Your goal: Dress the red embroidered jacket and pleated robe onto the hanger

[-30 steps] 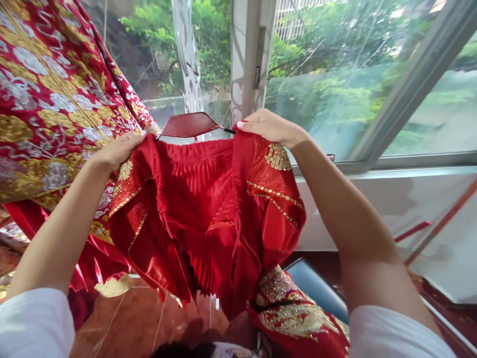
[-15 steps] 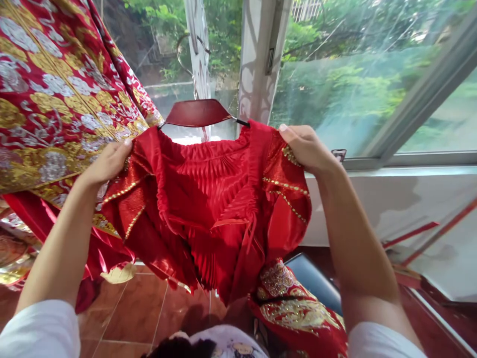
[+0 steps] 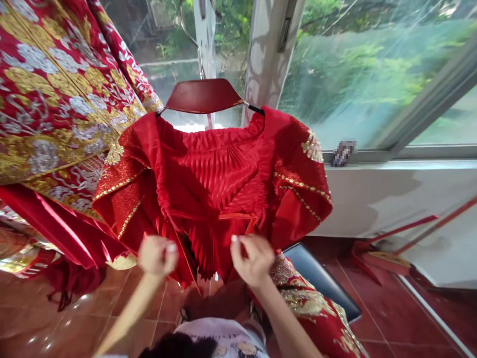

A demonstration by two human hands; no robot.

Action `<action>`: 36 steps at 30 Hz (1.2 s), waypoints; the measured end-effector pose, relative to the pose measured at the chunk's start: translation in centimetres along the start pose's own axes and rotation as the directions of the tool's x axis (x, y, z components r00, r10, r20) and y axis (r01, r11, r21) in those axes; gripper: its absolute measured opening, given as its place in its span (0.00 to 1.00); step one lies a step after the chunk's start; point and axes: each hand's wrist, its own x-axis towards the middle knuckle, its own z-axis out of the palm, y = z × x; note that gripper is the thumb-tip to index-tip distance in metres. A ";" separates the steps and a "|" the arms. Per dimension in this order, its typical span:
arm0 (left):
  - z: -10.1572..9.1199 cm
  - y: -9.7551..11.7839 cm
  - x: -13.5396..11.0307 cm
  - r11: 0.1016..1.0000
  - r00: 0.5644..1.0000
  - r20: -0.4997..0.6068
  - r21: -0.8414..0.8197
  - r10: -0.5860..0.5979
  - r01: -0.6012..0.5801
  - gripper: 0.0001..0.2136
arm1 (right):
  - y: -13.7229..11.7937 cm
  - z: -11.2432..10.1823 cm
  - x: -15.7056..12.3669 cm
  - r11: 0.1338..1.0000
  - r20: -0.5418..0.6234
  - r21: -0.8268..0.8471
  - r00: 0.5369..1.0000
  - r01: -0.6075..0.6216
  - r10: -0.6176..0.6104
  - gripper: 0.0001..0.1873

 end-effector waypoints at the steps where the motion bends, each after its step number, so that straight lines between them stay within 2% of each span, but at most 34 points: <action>1: 2.0 0.8 -2.6 0.999 0.995 0.096 -0.038 0.041 -0.037 0.07 | -0.9 1.6 -1.9 0.991 0.122 0.031 0.985 -0.127 0.122 0.08; 2: 4.1 1.4 -4.6 0.995 0.975 0.224 -0.099 0.011 0.012 0.05 | -1.5 3.2 -3.3 0.962 0.235 0.016 0.936 -0.273 0.261 0.10; 4: 7.9 2.0 -6.9 0.961 0.931 0.324 -0.157 -0.168 0.228 0.08 | -1.7 6.2 -4.7 0.884 0.409 -0.054 0.798 -0.464 0.444 0.14; 5: 9.5 2.0 -7.4 0.936 0.908 0.349 -0.172 -0.232 0.306 0.10 | -1.6 7.4 -4.9 0.857 0.465 -0.103 0.738 -0.505 0.490 0.16; 7: 11.6 1.9 -7.7 0.902 0.882 0.359 -0.190 -0.304 0.388 0.16 | -1.2 8.9 -4.9 0.844 0.530 -0.171 0.674 -0.509 0.514 0.17; 9: 12.5 1.9 -7.6 0.888 0.869 0.365 -0.187 -0.334 0.419 0.19 | -1.2 9.3 -5.1 0.847 0.552 -0.199 0.658 -0.492 0.512 0.18; 14: 12.7 2.3 -8.6 0.864 0.806 0.450 -0.131 -0.385 0.486 0.06 | -2.5 7.7 -6.8 0.851 0.580 -0.178 0.646 -0.494 0.496 0.18; 16: 12.6 2.5 -9.4 0.859 0.786 0.491 -0.134 -0.375 0.494 0.05 | -2.6 6.9 -7.7 0.821 0.585 -0.114 0.630 -0.559 0.511 0.18; 20: 12.1 2.8 -11.2 0.850 0.763 0.524 -0.128 -0.379 0.511 0.04 | -2.2 5.9 -9.2 0.685 0.600 0.063 0.576 -0.726 0.555 0.20; 22: 11.8 2.8 -11.7 0.845 0.756 0.525 -0.122 -0.391 0.521 0.05 | -2.3 5.6 -9.6 0.647 0.586 0.108 0.574 -0.755 0.572 0.19; 26: 11.2 2.8 -12.1 0.832 0.734 0.543 -0.109 -0.408 0.544 0.06 | -3.1 5.4 -9.8 0.654 0.578 0.147 0.601 -0.742 0.552 0.16; 30: 10.7 3.0 -12.1 0.822 0.717 0.553 -0.097 -0.425 0.562 0.09 | -3.8 5.7 -9.6 0.641 0.573 0.110 0.575 -0.759 0.583 0.14; 32: 10.5 3.1 -12.1 0.816 0.710 0.554 -0.092 -0.434 0.570 0.10 | -3.9 5.8 -9.4 0.593 0.580 0.126 0.544 -0.795 0.606 0.13; 33: 10.4 3.2 -12.1 0.814 0.707 0.555 -0.090 -0.437 0.574 0.10 | -3.8 5.9 -9.3 0.535 0.595 0.150 0.508 -0.831 0.623 0.13; 36: 10.3 3.3 -12.2 0.814 0.706 0.554 -0.084 -0.441 0.575 0.10 | -3.8 5.8 -8.8 0.264 0.675 0.231 0.350 -0.936 0.650 0.13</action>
